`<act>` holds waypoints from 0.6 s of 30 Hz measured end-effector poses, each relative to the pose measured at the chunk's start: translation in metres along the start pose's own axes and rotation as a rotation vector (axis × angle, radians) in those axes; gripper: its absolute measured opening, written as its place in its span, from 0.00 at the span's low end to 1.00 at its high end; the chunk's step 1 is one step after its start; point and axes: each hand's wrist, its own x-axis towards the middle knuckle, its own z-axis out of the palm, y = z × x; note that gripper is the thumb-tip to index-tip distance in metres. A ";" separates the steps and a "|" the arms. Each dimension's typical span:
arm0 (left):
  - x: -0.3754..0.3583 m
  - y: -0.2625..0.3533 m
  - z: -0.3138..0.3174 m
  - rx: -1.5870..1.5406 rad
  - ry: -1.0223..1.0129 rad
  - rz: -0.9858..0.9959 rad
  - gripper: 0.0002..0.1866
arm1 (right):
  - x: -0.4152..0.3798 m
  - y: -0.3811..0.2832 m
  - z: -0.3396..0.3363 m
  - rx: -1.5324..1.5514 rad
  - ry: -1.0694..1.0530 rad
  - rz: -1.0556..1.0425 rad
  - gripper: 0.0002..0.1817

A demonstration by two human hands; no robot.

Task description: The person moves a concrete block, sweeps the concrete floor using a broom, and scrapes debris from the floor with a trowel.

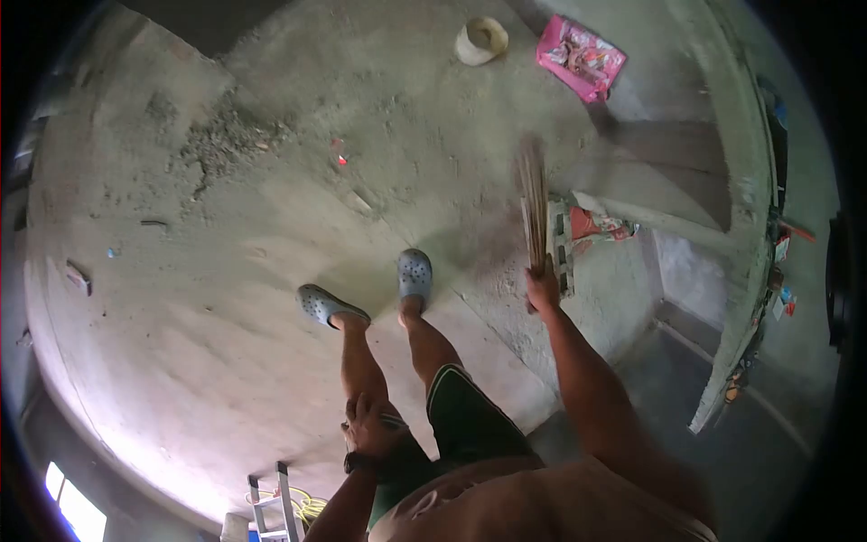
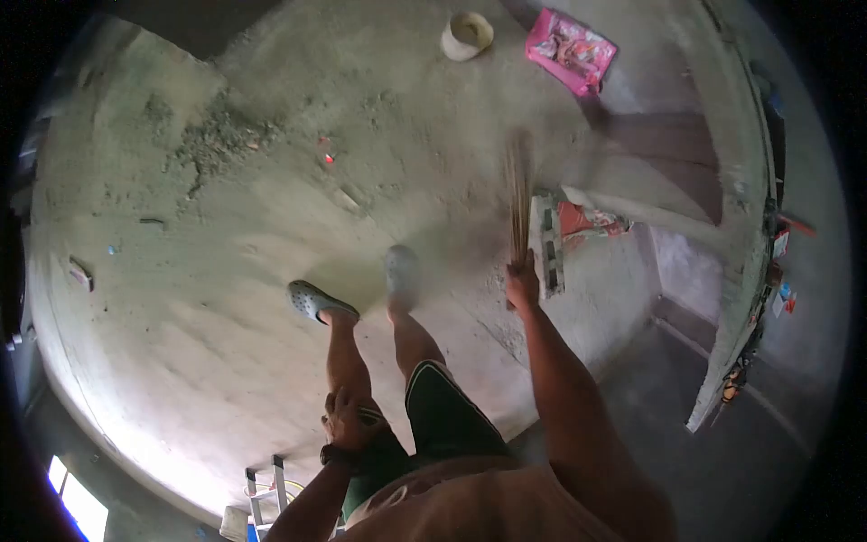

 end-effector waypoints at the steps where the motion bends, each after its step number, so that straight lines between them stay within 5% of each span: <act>1: 0.006 -0.002 -0.004 -0.009 -0.027 -0.007 0.35 | 0.012 -0.007 0.035 0.023 0.028 0.036 0.43; 9: 0.024 -0.039 0.015 -0.101 0.049 0.120 0.32 | -0.135 -0.224 0.357 -0.172 -0.575 -0.230 0.49; 12: 0.028 -0.037 0.005 -0.082 0.028 0.132 0.32 | -0.162 -0.294 0.318 -0.206 -0.722 -0.290 0.46; 14: 0.031 -0.037 -0.005 -0.090 0.035 0.133 0.32 | -0.164 -0.306 0.285 -0.085 -0.647 -0.481 0.49; 17: 0.031 -0.037 -0.022 -0.093 0.019 0.132 0.31 | -0.142 -0.277 0.208 0.029 -0.493 -0.489 0.44; 18: 0.032 -0.038 -0.026 -0.079 -0.005 0.126 0.30 | -0.124 -0.242 0.201 -0.004 -0.273 -0.627 0.43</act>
